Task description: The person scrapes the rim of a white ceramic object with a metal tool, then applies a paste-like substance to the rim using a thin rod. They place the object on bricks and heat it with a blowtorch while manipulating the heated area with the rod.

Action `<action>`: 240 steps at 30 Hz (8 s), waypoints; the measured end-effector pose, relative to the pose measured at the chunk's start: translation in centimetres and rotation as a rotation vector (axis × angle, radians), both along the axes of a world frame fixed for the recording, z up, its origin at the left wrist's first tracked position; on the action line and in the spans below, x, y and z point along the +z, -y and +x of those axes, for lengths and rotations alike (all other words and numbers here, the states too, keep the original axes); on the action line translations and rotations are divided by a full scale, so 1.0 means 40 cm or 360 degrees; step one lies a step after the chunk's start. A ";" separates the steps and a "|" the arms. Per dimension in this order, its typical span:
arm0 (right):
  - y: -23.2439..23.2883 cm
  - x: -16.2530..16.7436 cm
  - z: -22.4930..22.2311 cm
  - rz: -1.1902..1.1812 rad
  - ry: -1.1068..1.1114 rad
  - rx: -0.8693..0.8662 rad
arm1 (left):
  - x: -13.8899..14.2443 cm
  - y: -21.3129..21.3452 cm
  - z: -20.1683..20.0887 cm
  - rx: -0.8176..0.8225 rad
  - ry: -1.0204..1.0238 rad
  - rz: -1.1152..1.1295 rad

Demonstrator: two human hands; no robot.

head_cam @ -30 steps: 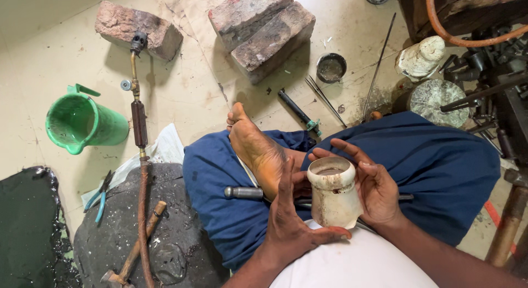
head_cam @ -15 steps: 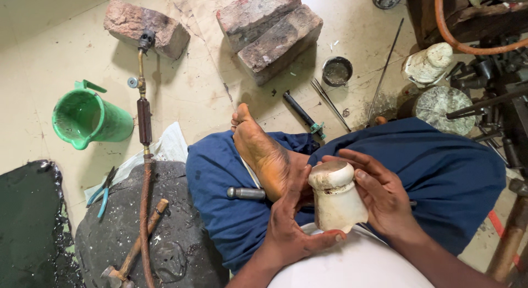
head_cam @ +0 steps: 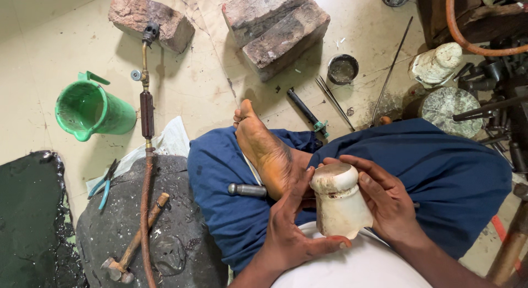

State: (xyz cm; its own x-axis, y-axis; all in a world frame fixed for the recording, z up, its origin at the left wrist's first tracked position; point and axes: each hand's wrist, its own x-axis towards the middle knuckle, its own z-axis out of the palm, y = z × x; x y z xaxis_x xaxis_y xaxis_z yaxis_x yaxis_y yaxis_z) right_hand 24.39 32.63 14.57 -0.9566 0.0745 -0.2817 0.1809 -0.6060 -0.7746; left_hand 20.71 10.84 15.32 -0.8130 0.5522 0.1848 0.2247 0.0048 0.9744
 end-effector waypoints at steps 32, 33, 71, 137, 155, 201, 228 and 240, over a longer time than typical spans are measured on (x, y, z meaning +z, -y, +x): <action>0.015 0.097 0.007 0.1654 -0.0571 0.0350 | 0.008 -0.002 -0.048 -0.0104 0.1501 0.1360; 0.024 0.088 0.002 0.1353 -0.0505 0.0395 | 0.005 -0.009 -0.052 -0.0088 0.1469 0.1388; -0.101 0.152 -0.194 0.1790 -0.0593 0.0629 | -0.010 0.013 -0.238 0.0065 -0.0079 -0.0172; -0.250 -0.028 -0.188 0.2501 -0.0096 0.0625 | -0.263 0.005 -0.775 0.1122 -0.0462 -0.0398; -0.227 -0.324 -0.471 0.2910 0.0128 0.0353 | -0.130 -0.094 -0.476 0.0949 -0.0468 -0.0091; -0.312 -0.251 -0.420 0.3258 0.0178 0.0541 | -0.490 -0.504 -0.606 0.0076 -0.0395 -0.0634; -0.369 -0.230 -0.381 0.3179 0.0324 0.0637 | -0.425 -0.523 -0.562 0.0162 -0.0898 -0.0761; -0.348 -0.162 -0.392 0.3215 0.0424 0.0785 | -0.406 -0.516 -0.569 0.0095 -0.0791 -0.0760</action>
